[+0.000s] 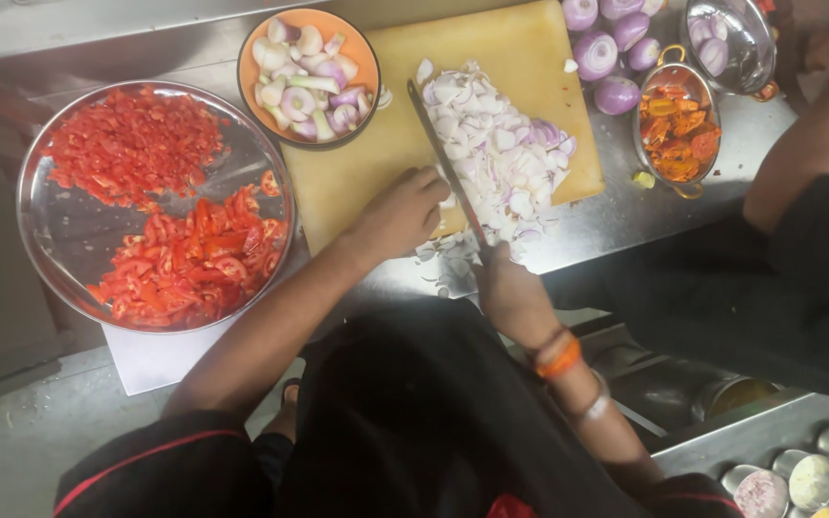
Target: The person takes onions from a bowl and slices them on a cutting board using a knife.
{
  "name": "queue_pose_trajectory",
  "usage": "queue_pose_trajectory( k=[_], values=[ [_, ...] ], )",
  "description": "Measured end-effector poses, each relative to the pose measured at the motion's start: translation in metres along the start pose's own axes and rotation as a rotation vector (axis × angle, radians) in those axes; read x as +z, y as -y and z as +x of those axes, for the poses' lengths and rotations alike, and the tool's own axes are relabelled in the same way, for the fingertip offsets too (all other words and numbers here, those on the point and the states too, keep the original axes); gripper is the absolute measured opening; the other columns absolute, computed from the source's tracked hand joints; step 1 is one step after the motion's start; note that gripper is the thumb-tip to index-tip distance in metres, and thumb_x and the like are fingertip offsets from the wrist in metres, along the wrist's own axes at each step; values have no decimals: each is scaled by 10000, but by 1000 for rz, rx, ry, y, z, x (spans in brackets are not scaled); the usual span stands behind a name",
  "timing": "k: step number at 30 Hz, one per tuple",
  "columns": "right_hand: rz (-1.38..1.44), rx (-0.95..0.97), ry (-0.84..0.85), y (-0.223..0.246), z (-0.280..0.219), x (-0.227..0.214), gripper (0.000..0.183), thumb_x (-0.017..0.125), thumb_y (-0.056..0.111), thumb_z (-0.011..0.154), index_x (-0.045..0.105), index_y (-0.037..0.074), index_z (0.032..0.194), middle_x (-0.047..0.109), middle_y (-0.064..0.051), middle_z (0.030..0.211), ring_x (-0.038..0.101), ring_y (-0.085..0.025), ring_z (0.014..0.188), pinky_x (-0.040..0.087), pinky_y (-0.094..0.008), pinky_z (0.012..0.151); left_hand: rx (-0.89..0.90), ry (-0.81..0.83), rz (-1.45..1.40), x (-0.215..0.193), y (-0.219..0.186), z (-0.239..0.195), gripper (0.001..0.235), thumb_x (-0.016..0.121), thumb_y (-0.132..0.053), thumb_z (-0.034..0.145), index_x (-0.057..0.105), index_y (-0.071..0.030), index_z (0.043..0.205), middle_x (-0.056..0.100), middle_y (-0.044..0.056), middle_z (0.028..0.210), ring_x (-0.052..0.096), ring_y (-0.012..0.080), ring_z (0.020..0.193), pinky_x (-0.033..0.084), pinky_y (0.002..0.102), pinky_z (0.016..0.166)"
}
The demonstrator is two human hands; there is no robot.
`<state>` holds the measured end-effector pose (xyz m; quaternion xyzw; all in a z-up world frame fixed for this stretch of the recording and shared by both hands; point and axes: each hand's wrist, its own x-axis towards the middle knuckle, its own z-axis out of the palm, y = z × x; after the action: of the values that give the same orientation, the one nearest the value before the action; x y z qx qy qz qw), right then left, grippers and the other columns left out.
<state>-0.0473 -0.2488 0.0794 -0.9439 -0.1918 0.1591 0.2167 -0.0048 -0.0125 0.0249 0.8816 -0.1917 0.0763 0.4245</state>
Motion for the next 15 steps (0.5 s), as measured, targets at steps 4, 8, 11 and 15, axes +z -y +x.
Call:
queue_pose_trajectory(
  k=[4, 8, 11, 15],
  values=[
    [-164, 49, 37, -15, -2, 17, 357, 586, 239, 975, 458, -50, 1141, 684, -259, 702, 672, -481, 664, 523, -577, 578, 10, 125, 115, -8, -5, 11, 244, 619, -42, 843, 644, -11, 1084, 595, 179, 1118, 595, 376, 1061, 506, 484, 937],
    [-183, 19, -10, -14, 11, 25, 378, 555, 225, 978, 457, -58, 1208, 692, -244, 708, 676, -470, 647, 523, -570, 558, 30, 173, 156, -9, -5, 14, 248, 626, -48, 831, 647, -7, 1075, 596, 176, 1114, 601, 372, 1072, 512, 477, 926],
    [-181, 41, 19, -10, 7, 15, 360, 561, 246, 968, 474, -35, 1175, 695, -240, 709, 678, -469, 651, 521, -571, 567, 60, 166, 171, -8, -3, 15, 283, 627, -38, 810, 648, 2, 1090, 597, 176, 1139, 603, 373, 1062, 514, 475, 907],
    [-209, 89, 36, -16, 8, 26, 270, 523, 234, 1011, 497, -1, 1143, 707, -220, 743, 689, -454, 698, 527, -559, 604, 62, 191, 169, -2, 0, 13, 259, 628, -37, 824, 649, -5, 1081, 605, 162, 1152, 615, 362, 1085, 524, 462, 936]
  ],
)
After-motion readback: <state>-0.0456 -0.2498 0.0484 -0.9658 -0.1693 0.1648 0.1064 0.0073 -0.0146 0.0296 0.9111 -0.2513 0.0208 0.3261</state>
